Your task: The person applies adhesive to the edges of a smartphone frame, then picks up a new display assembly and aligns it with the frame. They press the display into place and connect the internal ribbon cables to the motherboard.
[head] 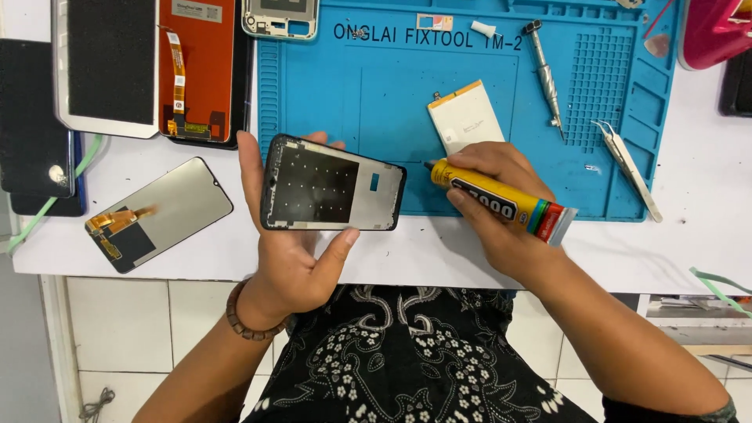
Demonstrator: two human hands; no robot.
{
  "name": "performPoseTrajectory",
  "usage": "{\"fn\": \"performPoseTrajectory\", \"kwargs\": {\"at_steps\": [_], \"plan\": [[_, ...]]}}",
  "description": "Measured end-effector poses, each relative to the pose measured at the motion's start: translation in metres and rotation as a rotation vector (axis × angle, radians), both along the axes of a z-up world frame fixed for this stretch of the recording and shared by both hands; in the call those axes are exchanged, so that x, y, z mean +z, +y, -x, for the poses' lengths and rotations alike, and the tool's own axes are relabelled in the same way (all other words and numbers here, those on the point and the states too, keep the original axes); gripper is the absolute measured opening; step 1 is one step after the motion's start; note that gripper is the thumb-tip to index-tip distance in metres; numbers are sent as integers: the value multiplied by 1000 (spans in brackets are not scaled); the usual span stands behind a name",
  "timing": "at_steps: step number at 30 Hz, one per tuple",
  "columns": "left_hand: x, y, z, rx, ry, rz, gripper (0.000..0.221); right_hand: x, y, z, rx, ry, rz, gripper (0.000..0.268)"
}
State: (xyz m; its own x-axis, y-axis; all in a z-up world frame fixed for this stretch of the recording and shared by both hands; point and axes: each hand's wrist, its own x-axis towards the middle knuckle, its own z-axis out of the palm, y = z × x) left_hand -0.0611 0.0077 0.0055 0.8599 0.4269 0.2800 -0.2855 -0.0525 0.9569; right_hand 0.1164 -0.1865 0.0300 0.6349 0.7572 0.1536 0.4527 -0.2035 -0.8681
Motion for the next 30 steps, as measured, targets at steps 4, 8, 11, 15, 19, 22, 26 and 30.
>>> {"fn": "performPoseTrajectory", "kwargs": {"at_steps": [4, 8, 11, 15, 19, 22, 26, 30], "plan": [[-1, 2, 4, -2, 3, 12, 106, 2, 3, -3, -34, 3, 34, 28], [-1, 0, 6, 68, 28, -26, 115, 2, 3, -3, -12, -142, -34, 25], [-2, -2, 7, 106, 35, -85, 119, 4, 6, 0, -34, -163, -15, 23], [-4, -4, 5, 120, 9, -153, 114, 1, 10, 2, 50, -203, -65, 31], [-3, -6, 6, 105, -2, -177, 112, 1, 12, 4, 42, -182, -42, 32], [-4, -8, 3, 101, -22, -185, 111, -2, 12, 5, 1, -247, 3, 25], [-3, -9, -1, 107, -29, -243, 110, -2, 11, 5, -13, -247, 24, 25], [-3, -9, -2, 104, -25, -246, 110, -6, 10, 6, -31, -238, 7, 26]]}}
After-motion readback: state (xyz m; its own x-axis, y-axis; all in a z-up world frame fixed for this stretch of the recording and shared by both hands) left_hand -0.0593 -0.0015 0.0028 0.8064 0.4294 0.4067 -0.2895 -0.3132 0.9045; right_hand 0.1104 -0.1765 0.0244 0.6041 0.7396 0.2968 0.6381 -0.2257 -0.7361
